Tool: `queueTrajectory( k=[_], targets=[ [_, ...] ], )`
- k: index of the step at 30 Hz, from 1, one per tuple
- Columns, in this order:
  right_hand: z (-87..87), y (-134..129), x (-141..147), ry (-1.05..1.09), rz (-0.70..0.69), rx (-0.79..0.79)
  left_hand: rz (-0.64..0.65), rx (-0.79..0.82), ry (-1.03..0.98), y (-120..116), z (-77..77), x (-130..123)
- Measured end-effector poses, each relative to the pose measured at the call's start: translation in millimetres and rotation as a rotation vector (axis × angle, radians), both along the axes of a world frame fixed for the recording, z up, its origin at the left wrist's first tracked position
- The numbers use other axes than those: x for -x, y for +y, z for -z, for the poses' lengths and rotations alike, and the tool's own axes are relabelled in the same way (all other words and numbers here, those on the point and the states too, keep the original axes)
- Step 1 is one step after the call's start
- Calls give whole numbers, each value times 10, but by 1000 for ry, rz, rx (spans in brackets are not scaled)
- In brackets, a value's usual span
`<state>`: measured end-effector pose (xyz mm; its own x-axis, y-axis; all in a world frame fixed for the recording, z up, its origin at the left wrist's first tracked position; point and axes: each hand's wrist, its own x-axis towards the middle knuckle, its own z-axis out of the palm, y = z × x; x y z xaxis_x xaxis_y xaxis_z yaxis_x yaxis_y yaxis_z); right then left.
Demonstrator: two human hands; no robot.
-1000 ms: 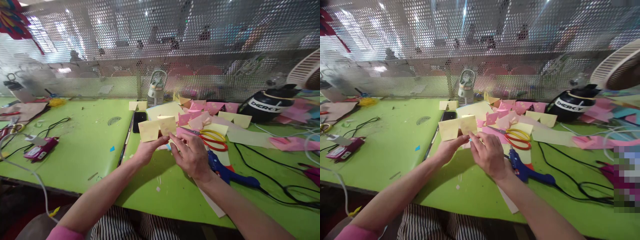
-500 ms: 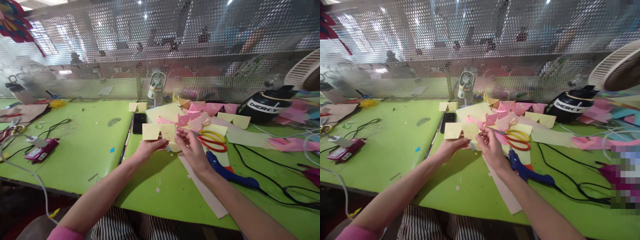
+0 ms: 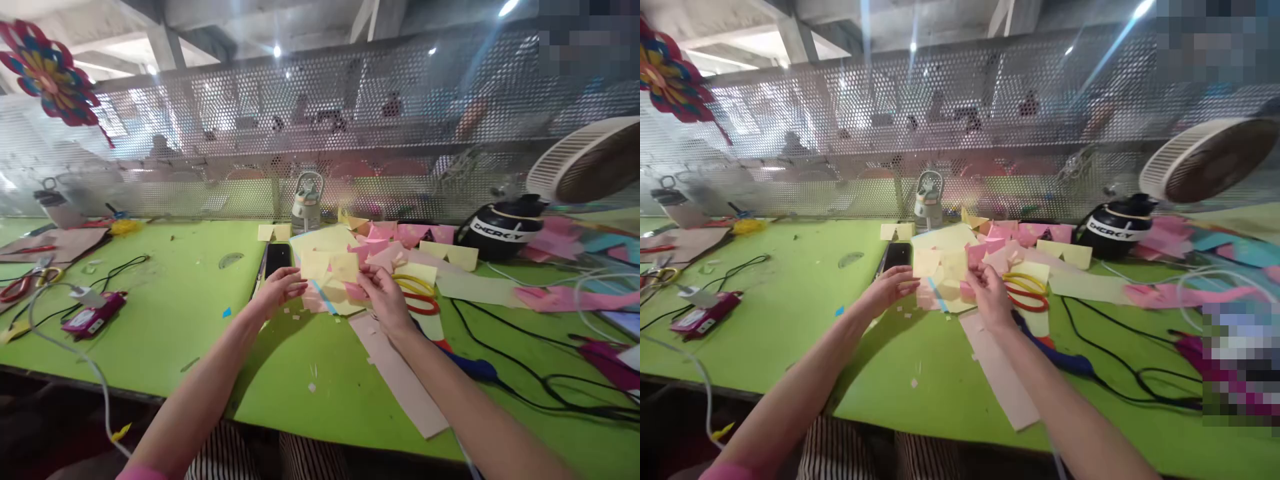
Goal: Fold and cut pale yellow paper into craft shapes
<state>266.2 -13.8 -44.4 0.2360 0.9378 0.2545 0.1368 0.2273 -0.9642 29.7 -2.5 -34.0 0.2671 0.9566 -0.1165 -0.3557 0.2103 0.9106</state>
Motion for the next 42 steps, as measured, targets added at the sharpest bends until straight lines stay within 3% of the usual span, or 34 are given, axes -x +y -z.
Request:
queueTrajectory(
  k=[5,15,22,32,37,42],
  targets=[
    [46,18,-12,-19,-102,110,-100,-60,29,32,7,6],
    [-110,-125,-60,-19,-279,327,-148,-132,131,-18,42,-125],
    [-121,-148,68,16,-278,341,-135,-159,173,-69,60,-147],
    [-181,-34,-104,-123,-182,272,-123,-187,197,-58,85,-118],
    [-147,57,-133,-157,-229,261,-131,-185,211,-34,119,-109],
    [-268,143,-247,-144,-344,283,-139,-160,202,-10,157,-112]
  ],
)
